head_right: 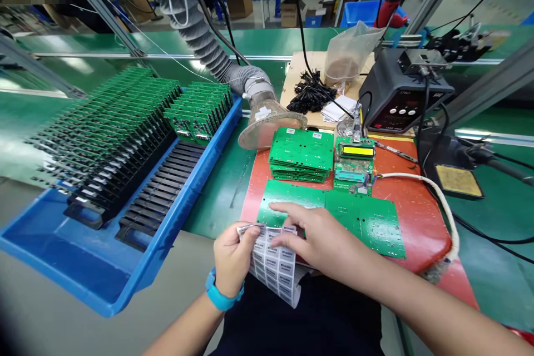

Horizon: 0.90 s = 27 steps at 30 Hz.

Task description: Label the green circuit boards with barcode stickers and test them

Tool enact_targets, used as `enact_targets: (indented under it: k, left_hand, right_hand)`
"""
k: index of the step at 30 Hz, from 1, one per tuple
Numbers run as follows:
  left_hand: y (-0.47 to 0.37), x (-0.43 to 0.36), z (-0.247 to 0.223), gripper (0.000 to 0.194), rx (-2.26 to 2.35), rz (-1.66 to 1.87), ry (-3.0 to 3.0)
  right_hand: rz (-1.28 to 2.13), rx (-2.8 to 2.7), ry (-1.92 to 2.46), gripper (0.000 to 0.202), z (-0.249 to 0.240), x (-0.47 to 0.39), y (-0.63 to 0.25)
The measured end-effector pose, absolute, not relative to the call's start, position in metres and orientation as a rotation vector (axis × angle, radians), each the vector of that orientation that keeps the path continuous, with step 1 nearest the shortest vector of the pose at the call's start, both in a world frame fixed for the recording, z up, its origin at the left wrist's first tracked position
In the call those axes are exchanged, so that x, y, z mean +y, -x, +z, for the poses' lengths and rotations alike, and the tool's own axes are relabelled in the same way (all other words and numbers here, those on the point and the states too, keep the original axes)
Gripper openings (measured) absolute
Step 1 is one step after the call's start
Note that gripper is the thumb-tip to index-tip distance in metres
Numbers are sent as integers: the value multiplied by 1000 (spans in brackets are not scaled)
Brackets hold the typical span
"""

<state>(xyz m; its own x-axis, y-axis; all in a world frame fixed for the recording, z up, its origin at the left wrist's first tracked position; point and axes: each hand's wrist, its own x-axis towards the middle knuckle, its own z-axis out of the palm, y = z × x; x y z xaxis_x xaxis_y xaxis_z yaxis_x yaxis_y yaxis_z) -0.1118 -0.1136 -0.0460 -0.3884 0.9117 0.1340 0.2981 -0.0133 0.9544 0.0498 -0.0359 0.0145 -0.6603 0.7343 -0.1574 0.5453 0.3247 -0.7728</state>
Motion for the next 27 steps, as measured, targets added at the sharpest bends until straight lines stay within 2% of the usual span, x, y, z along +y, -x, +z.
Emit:
enact_targets:
  k: [1,5,13,18,22,27]
  left_hand:
    - [112,-114,-46,19,1700,1424,-1279]
    - [114,-114,-45,15,1637,1423,-1380]
    - [116,-115,-47,15,1735,1382,-1375]
    - [117,-113,-48,23,1826,1346,-1261]
    - [119,-111,-47,20,1830,1274,-1181]
    - [115,-113,-49,16,1655,1070,-1350]
  right_hand:
    - [1273,-2368,1171,38,16,-35,-51]
    - [1209,-2423,1065,12,17,-31,-55]
    - [744,-2369,904,13,-5,-41,-52]
    - [813,-2304,836,13,-2,-46,-53]
    - [1047,-2190,1048,12,5,-23,-54]
    - [920,-2226,1431,22,-12,15,-44]
